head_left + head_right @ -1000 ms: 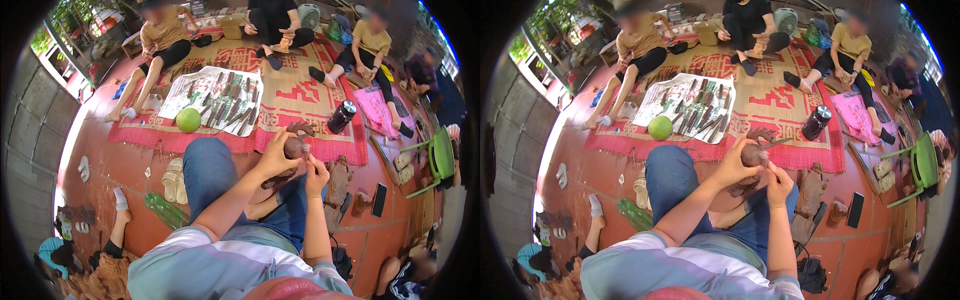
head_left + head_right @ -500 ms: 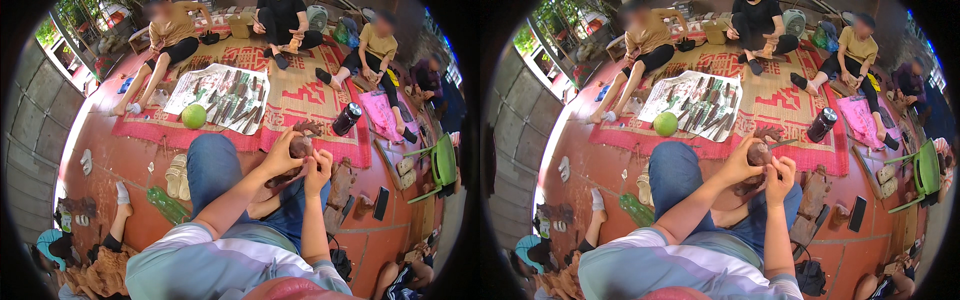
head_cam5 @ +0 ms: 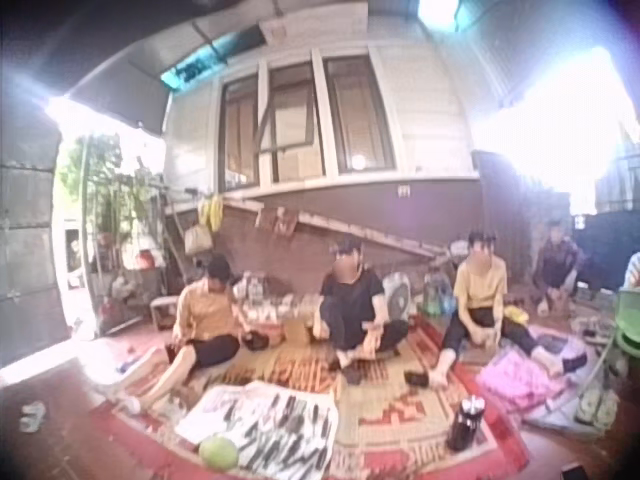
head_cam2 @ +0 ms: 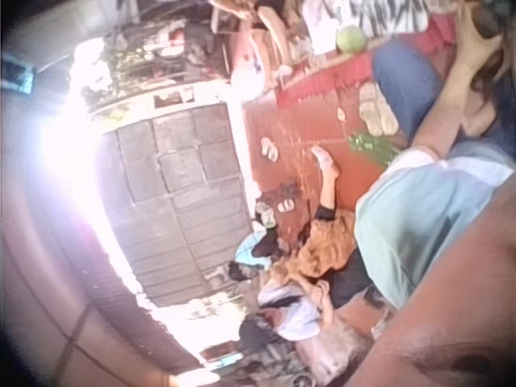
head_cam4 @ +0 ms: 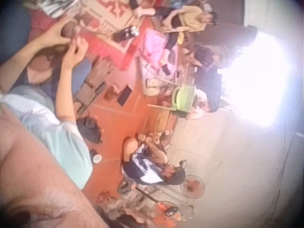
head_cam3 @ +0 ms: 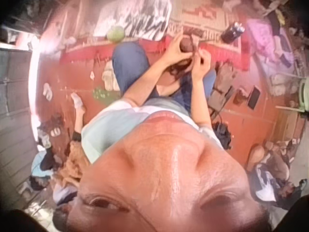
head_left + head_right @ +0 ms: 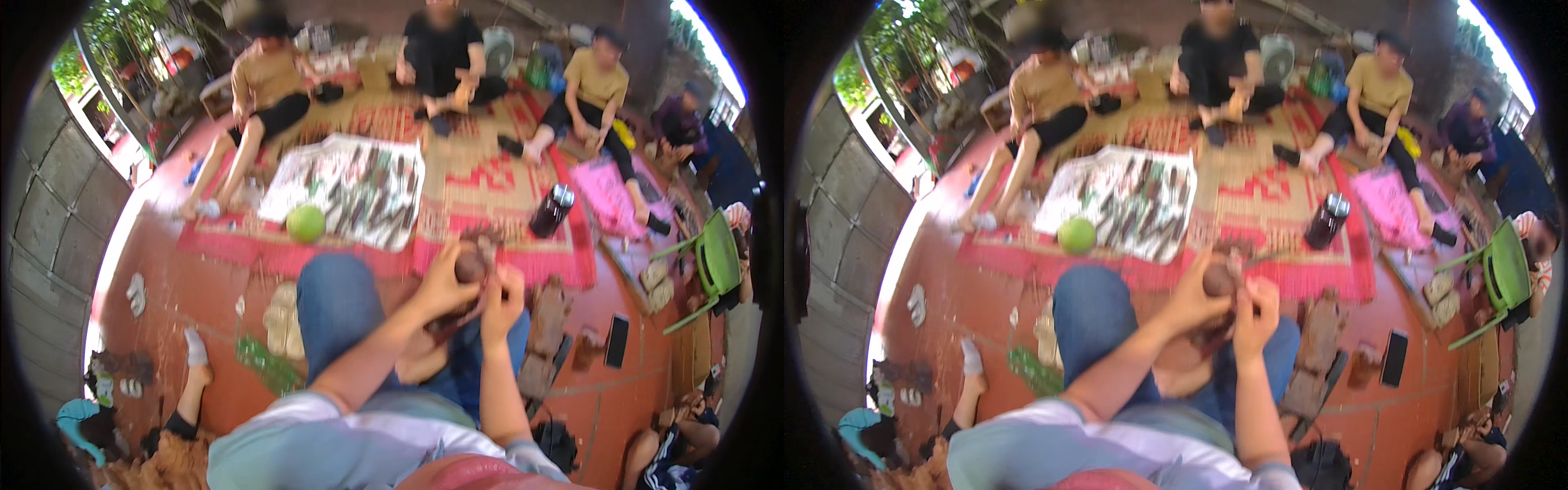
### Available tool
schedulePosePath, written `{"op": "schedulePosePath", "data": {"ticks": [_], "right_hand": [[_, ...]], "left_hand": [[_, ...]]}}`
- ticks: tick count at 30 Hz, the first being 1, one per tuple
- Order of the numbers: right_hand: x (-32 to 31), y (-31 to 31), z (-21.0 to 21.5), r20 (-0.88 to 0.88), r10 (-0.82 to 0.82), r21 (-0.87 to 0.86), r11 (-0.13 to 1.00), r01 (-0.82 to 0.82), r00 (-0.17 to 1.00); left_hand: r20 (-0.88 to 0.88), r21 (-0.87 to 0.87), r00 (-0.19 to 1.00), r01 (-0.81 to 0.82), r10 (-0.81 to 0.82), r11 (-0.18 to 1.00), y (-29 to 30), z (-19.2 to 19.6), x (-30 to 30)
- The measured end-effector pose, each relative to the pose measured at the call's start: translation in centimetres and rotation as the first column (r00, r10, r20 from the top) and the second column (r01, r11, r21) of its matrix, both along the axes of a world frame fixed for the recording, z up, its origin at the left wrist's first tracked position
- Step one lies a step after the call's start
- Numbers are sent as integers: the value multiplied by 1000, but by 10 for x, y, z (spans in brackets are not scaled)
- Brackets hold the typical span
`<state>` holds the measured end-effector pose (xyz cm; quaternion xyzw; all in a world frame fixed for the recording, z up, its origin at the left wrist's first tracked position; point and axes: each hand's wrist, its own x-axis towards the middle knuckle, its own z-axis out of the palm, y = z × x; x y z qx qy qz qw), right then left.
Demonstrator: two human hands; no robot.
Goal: The person sits on a mat and carves a small piece of dark wood using a small knife. They hold the wood in their left hand and use the knife in their right hand to shape the object, occasionally rotating it to access different sides.
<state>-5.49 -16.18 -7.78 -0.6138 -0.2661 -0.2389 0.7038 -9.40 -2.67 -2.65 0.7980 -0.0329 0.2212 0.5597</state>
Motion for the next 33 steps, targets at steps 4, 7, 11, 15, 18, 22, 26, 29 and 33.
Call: {"op": "schedulePosePath", "data": {"ticks": [4,7,11,15,18,22,26,29,33], "right_hand": [[-14,-11,3,-73,-117,-54,992,113,990],[-16,4,49,-4,-111,-56,992,111,994],[-9,17,54,61,-71,-92,993,76,996],[-20,-1,16,20,-59,-76,995,60,998],[-26,-10,16,20,-139,-86,986,140,990],[-15,11,49,-9,-130,-80,988,129,991],[-15,13,46,-60,-109,-55,993,106,992],[-21,-5,10,-27,-123,-63,991,121,992],[-24,-1,33,-8,-133,-109,985,132,991]], "left_hand": [[2,19,1000,14,-14,1000,-1,10,-4],[18,52,998,-62,61,997,1,14,-6],[-35,113,995,-92,96,989,2,20,-11],[42,140,996,-89,84,986,-1,29,-13],[35,126,997,-72,68,989,-1,25,-10],[-49,65,995,-83,86,994,-6,29,-10],[-15,215,995,-94,100,972,-2,28,-10],[-21,159,999,-47,51,986,-5,35,-9],[-25,149,998,-59,63,987,-3,31,-11]]}}
